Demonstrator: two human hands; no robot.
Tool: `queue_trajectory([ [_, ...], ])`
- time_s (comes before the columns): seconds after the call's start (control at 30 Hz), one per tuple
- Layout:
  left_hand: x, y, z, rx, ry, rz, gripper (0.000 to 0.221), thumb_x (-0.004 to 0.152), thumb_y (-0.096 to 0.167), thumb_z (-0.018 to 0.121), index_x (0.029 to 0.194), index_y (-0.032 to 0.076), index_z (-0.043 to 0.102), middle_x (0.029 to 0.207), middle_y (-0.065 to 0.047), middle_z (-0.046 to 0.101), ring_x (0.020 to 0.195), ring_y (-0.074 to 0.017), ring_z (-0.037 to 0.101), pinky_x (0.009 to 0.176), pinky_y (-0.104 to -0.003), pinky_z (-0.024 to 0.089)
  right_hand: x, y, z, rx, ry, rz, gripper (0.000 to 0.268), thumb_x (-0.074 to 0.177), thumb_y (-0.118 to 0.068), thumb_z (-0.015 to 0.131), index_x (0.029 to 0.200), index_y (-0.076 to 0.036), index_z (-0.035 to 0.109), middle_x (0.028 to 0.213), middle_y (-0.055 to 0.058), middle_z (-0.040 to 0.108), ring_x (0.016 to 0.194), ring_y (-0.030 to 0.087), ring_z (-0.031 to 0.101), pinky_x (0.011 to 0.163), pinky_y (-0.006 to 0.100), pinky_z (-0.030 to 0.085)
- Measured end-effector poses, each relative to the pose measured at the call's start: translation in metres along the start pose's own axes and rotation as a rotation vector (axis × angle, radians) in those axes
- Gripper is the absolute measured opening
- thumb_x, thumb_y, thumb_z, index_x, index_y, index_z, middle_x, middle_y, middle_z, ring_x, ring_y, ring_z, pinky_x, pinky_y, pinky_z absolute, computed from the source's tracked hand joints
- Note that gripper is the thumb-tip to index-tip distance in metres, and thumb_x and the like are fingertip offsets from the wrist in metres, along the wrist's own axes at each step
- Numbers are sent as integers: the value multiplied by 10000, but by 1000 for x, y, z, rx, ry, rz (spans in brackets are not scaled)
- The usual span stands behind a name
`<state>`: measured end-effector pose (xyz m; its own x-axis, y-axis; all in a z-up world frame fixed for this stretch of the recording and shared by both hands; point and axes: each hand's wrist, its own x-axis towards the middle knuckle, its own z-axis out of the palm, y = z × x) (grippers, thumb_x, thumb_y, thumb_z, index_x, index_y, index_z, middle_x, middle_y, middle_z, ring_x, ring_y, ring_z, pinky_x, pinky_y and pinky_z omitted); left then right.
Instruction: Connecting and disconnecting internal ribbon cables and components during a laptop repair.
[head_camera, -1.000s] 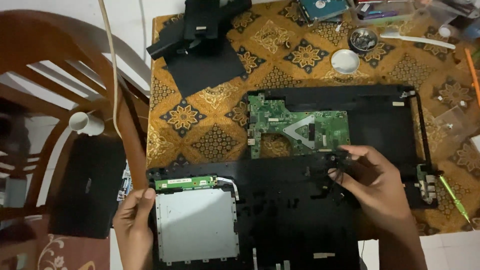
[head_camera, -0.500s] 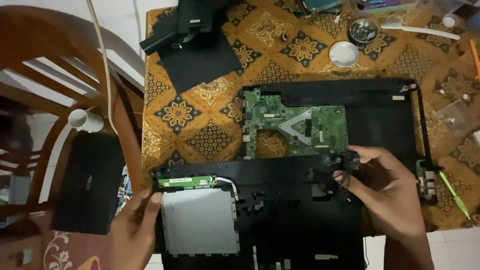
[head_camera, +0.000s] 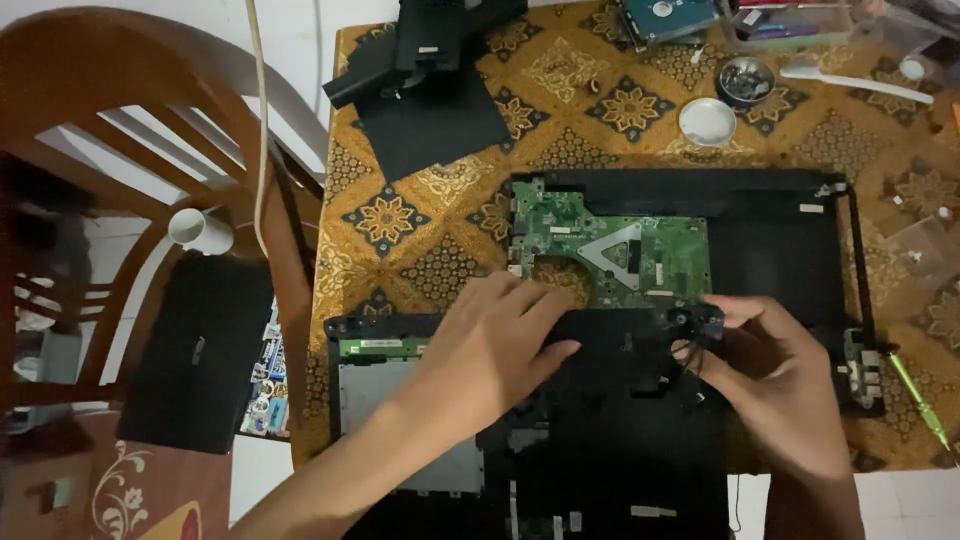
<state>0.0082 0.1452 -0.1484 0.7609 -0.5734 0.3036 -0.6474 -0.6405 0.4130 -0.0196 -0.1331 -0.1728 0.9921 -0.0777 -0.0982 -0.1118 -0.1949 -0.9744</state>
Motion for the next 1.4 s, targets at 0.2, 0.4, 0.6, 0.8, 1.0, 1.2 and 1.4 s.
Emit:
queue_trajectory([
  [0.2,10,-5,-3,3,67,47,33,1020,80,675,1046,61,685,878,-106,654,760,-304,566,651,-435,452,3,0,-2,-9,7,58,326,796,-2,757,1112,-29,684,1186,149,759,1102,304,785,1003,405,669],
  [0.4,21,44,-50,38,-238,-145,226,1069,254,636,924,114,738,737,-19,747,610,-213,655,767,-360,507,9,0,4,22,47,117,411,774,-12,785,1175,8,697,1124,147,764,1068,233,728,930,351,593],
  [0.6,-7,84,-12,-320,-818,-136,288,1106,322,473,1032,83,616,888,-113,678,736,-409,681,649,-552,501,11,2,0,-104,-6,105,500,765,-62,803,1253,-22,702,1015,155,776,961,245,775,815,343,628],
  [0.8,-24,88,47,-343,-790,-87,327,1110,329,510,1110,46,675,917,-153,672,687,-338,666,575,-428,523,9,-2,-5,-271,-74,-60,466,825,-153,799,1271,-64,699,524,5,382,540,86,326,583,285,317],
  [1.0,23,86,8,-276,-601,-244,488,1113,416,480,1042,-12,703,1017,-179,611,916,-360,592,600,-483,582,5,0,-4,-140,-53,42,530,771,-44,793,1285,-3,670,1090,140,781,1042,194,729,910,314,596],
  [1.2,44,81,2,-567,-268,-172,243,986,179,548,1129,-5,479,954,-193,514,654,-336,503,514,-416,382,2,4,-10,-244,-31,-3,509,804,-104,802,1298,-57,689,935,70,676,863,151,666,799,338,551],
  [1.4,58,73,1,-592,-497,-305,349,1019,356,510,1217,74,560,1039,-179,558,736,-356,573,636,-447,490,-1,4,-11,-194,-50,-5,469,878,-107,741,1341,-60,682,670,25,463,621,107,397,604,305,350],
])
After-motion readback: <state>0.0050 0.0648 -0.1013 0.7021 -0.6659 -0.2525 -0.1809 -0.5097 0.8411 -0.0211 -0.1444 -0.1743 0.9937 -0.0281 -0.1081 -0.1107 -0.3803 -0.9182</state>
